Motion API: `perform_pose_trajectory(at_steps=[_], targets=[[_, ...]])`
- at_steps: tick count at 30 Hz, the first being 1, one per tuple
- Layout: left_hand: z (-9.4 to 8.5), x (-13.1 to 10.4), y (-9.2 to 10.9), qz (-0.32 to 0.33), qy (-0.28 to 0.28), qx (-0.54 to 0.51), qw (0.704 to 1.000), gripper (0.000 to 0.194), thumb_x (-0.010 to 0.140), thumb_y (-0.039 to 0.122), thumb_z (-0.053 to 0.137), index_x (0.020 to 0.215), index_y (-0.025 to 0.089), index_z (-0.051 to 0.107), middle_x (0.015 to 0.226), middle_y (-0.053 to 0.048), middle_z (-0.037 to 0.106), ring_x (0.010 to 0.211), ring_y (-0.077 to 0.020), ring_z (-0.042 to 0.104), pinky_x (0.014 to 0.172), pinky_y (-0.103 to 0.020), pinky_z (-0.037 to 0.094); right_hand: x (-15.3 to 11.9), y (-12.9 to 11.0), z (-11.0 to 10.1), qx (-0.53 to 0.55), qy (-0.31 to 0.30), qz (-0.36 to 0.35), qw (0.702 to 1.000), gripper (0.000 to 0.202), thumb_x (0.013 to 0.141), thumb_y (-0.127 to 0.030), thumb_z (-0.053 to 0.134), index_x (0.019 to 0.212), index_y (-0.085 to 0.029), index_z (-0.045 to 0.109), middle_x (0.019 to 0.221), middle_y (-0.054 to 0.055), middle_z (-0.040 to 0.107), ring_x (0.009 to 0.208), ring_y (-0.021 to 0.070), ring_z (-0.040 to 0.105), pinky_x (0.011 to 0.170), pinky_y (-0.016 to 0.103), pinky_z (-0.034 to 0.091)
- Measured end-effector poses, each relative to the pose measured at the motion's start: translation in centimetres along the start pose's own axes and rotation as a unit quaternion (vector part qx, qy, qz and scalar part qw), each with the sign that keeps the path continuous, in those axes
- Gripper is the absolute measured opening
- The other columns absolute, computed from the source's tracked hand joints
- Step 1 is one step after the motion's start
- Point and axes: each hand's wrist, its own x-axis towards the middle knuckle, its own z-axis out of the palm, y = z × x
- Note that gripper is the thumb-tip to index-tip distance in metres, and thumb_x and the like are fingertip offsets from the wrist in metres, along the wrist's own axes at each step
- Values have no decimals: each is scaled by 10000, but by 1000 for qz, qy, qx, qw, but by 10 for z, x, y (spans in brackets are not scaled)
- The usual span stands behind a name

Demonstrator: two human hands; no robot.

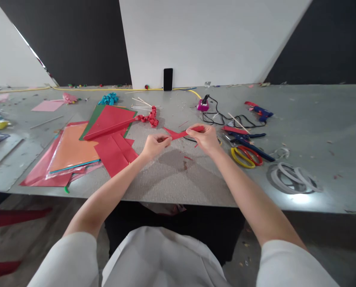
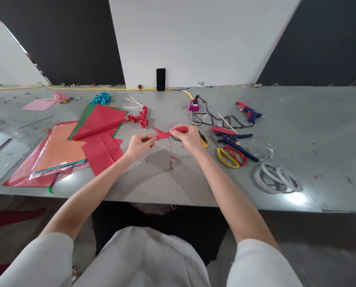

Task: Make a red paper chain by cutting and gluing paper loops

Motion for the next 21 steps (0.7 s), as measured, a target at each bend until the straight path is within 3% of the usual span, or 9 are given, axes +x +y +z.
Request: perform_pose_trajectory(at_steps=[4, 8, 13, 17, 21], targets=[[-7, 5, -2, 0, 68, -20, 997, 206, 856, 314, 713, 721, 160, 691, 633, 4, 637, 572, -88, 530, 570, -220, 392, -7, -10, 2, -30, -30, -15, 999, 312, 733, -510, 858, 775, -212, 777, 753, 31, 724, 705, 170, 610, 682, 325, 476], [-7, 8, -8, 3, 93, -105, 990, 231, 855, 335, 774, 755, 163, 657, 649, 14, 638, 589, -81, 569, 610, -212, 448, -13, -12, 12, -61, -87, 1, 994, 364, 762, -560, 831, 814, -204, 775, 773, 42, 732, 690, 174, 605, 655, 319, 463], [2, 6, -11, -47, 120, -240, 962, 411, 833, 410, 868, 1086, 190, 631, 713, 48, 658, 630, -92, 664, 667, -220, 541, -20, -8, 28, -87, -108, -6, 990, 436, 790, -633, 797, 839, -202, 759, 806, 54, 746, 716, 192, 627, 690, 330, 486], [10, 3, -15, -99, 40, -224, 969, 385, 814, 423, 888, 949, 141, 663, 780, -17, 725, 683, -110, 707, 724, -252, 591, -25, -4, 39, -69, -75, -13, 995, 444, 841, -651, 741, 861, -208, 748, 816, 62, 752, 735, 206, 644, 696, 336, 501], [10, 1, -20, -67, 4, -98, 993, 349, 854, 440, 835, 788, 134, 681, 701, -38, 730, 632, -126, 696, 676, -260, 584, -27, -4, 44, -87, -59, -39, 994, 416, 858, -633, 722, 852, -217, 723, 841, 74, 759, 777, 224, 666, 737, 356, 528]])
